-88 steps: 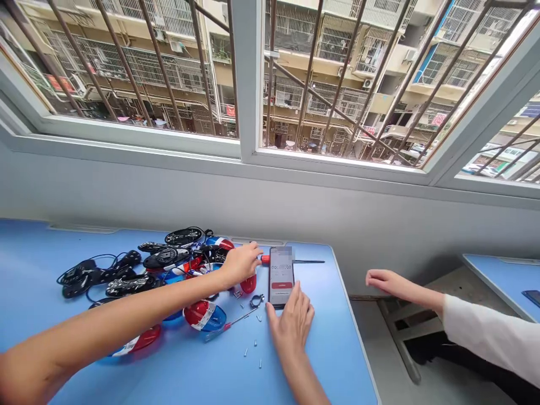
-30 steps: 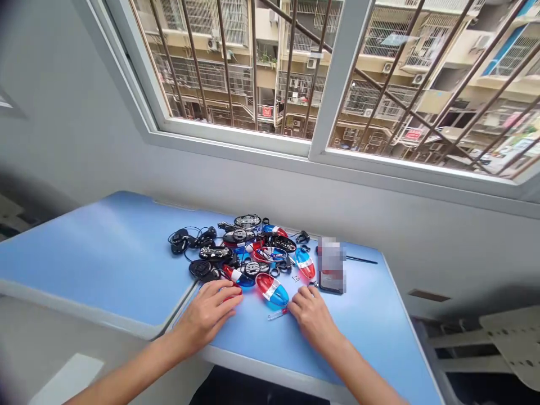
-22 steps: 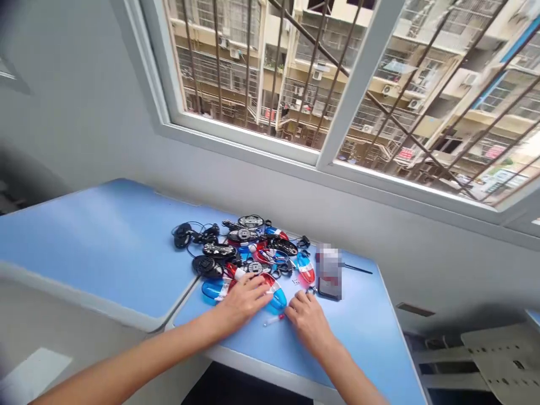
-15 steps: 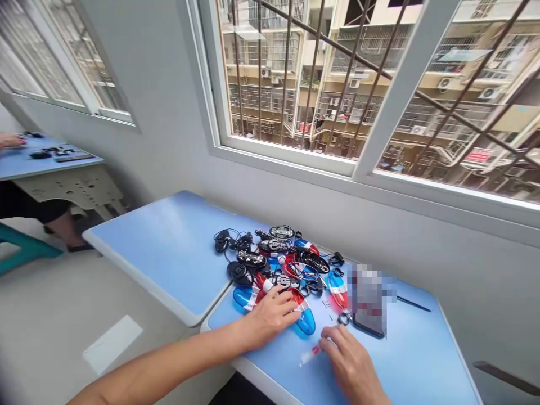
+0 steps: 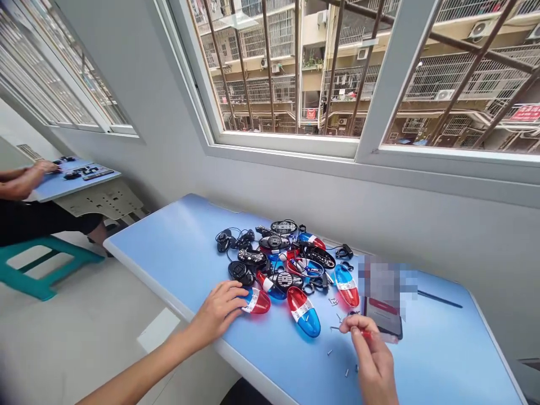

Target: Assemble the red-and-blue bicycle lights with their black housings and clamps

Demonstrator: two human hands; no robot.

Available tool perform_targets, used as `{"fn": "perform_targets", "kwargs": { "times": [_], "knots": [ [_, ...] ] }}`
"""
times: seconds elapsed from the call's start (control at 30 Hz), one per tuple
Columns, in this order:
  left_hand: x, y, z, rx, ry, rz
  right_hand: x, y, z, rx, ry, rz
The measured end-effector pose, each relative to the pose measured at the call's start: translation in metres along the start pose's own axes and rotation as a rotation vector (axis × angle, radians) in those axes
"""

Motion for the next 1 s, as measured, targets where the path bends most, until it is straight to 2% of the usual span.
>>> {"fn": "perform_targets", "kwargs": {
  "times": [0.17,0.27,0.4,0.5,0.6,0.67,0.77,0.87,1.0],
  "knots": [
    [-0.011,0.009,0.001,0.072,-0.011,-0.186,0.034,-0.027,-0.021,0.237,0.449,-0.316],
    [-0.021,0.011,-0.006,0.080,-0.063,-0.180,0.031,-0.048,-0.029,0.207,0.607,-0.559],
    [-0.027,0.006,-0.010,0.020,-0.107,-0.119,0.020,-0.064,-0.021,0.148,0.601,-0.705],
    [-0.029,0.002,-0.007,-0.042,-0.132,-0.076,0.024,-0.065,-0.014,0.164,0.574,-0.673],
    [-0.032,-0.002,-0.009,-0.074,-0.216,-0.056,0.033,-0.066,-0.017,0.178,0.541,-0.624],
    [-0.028,-0.004,-0.015,-0.128,-0.299,-0.024,0.034,-0.072,-0.020,0.161,0.523,-0.677],
    [-0.012,-0.016,-0.022,-0.146,-0.368,0.037,0.026,-0.081,-0.020,0.151,0.473,-0.752],
    [-0.008,-0.018,-0.018,-0.153,-0.341,0.014,0.025,-0.076,-0.022,0.116,0.445,-0.721],
    [-0.020,-0.016,-0.004,-0.060,-0.263,-0.026,0.028,-0.058,-0.020,0.090,0.472,-0.594]
  ]
}}
Point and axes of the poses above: each hand's wrist, its own z-axis towards the middle knuckle, its own y-axis out of the back of the hand, x = y × z, the point moved 6 cm from there along z, towards the middle knuckle, and after that the axes turned 12 degrees about -y, right-handed, at the moved point
